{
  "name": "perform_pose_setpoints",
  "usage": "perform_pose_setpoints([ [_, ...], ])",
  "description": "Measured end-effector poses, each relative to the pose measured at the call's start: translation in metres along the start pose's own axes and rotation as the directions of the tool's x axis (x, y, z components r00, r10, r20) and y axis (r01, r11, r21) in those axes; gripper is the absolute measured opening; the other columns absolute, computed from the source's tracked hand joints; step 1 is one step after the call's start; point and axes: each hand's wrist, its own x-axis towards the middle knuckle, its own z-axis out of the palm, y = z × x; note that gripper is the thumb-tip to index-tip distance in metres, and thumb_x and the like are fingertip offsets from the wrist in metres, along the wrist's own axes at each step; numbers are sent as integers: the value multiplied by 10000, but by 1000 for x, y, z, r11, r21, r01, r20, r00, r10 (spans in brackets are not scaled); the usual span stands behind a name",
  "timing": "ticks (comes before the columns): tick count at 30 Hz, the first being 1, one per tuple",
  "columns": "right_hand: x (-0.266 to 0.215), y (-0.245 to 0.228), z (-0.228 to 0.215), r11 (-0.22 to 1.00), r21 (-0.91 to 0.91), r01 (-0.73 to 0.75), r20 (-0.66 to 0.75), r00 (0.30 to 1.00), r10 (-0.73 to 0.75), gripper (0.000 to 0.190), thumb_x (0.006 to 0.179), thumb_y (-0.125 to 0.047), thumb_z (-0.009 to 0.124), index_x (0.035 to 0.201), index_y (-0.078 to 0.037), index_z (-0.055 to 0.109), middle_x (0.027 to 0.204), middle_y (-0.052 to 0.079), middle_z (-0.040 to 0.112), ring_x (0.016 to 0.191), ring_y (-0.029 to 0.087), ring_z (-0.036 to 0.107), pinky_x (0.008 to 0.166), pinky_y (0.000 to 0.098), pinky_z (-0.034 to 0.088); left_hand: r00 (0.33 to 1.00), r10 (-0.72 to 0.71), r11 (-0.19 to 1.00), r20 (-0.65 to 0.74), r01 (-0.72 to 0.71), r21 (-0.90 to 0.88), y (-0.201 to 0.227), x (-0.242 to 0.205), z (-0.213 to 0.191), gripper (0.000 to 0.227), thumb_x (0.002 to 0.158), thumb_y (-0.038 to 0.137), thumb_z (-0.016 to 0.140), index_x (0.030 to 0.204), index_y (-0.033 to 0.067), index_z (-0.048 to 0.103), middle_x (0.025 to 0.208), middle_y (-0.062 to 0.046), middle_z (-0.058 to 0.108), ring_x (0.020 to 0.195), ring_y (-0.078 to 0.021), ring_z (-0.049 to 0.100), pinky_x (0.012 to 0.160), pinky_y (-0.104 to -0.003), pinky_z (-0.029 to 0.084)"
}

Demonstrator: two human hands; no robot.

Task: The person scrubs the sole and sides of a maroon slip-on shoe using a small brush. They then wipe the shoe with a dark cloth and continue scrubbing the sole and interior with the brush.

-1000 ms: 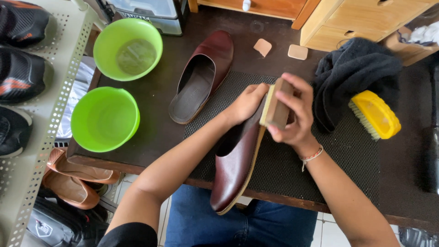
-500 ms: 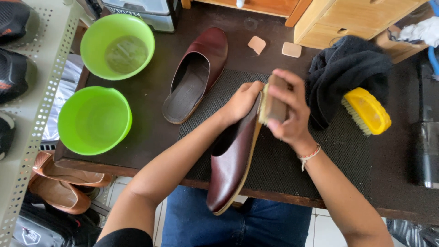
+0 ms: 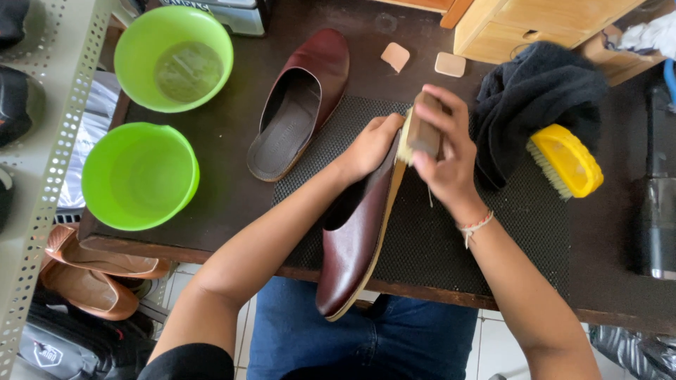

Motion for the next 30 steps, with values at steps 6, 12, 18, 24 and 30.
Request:
perform_pose_setpoints([
  [6, -3, 3, 0, 965, 235, -118, 22, 993, 116, 597, 932, -457, 655, 1397, -91, 576, 1518, 245, 438, 1360, 319, 485, 1147, 491, 363, 995, -100, 990, -17, 101, 97, 32, -18, -4, 610, 933, 600, 518, 1072, 42, 722, 965, -230, 701, 1018, -345, 691, 1006, -475, 470],
  [12, -18, 40, 1, 918, 242, -314, -25, 944, 329, 528, 1044, -418, 565, 1420, -48, 547, 1480, 229, 528, 1257, 270, 569, 1021, 434, 490, 988, 134, 991, 78, -136, 16, 34, -23, -1, 760, 1065, 575, 58, 1194, 49, 591, 863, -191, 593, 921, -307, 607, 957, -392, 472],
  [18, -15, 39, 4, 836, 531, -136, -47, 981, 189, 671, 996, -503, 609, 1381, 36, 504, 1491, 344, 451, 1319, 452, 562, 1092, 562, 479, 981, 159, 987, 110, -158, -15, 33, -27, -3, 856, 1025, 673, -17, 1309, 80, 531, 795, -100, 647, 785, -211, 647, 819, -338, 511],
  [24, -15, 29, 5, 827, 508, -240, -68, 946, 316, 672, 1020, -533, 557, 1419, 6, 528, 1472, 271, 532, 1301, 312, 585, 1061, 453, 503, 979, 152, 988, 132, -152, -15, 43, -31, 6, 864, 1031, 697, -15, 1371, 88, 494, 1178, -196, 587, 1128, -283, 573, 1093, -420, 404],
  [30, -14, 30, 0, 908, 187, -374, -9, 924, 382, 503, 1075, -374, 547, 1451, -40, 543, 1471, 199, 558, 1252, 237, 556, 1015, 427, 479, 984, 83, 987, 155, -102, 123, 82, -57, 19, 968, 960, 755, -45, 1479, 92, 435, 1415, -311, 509, 1346, -432, 512, 1169, -511, 349],
])
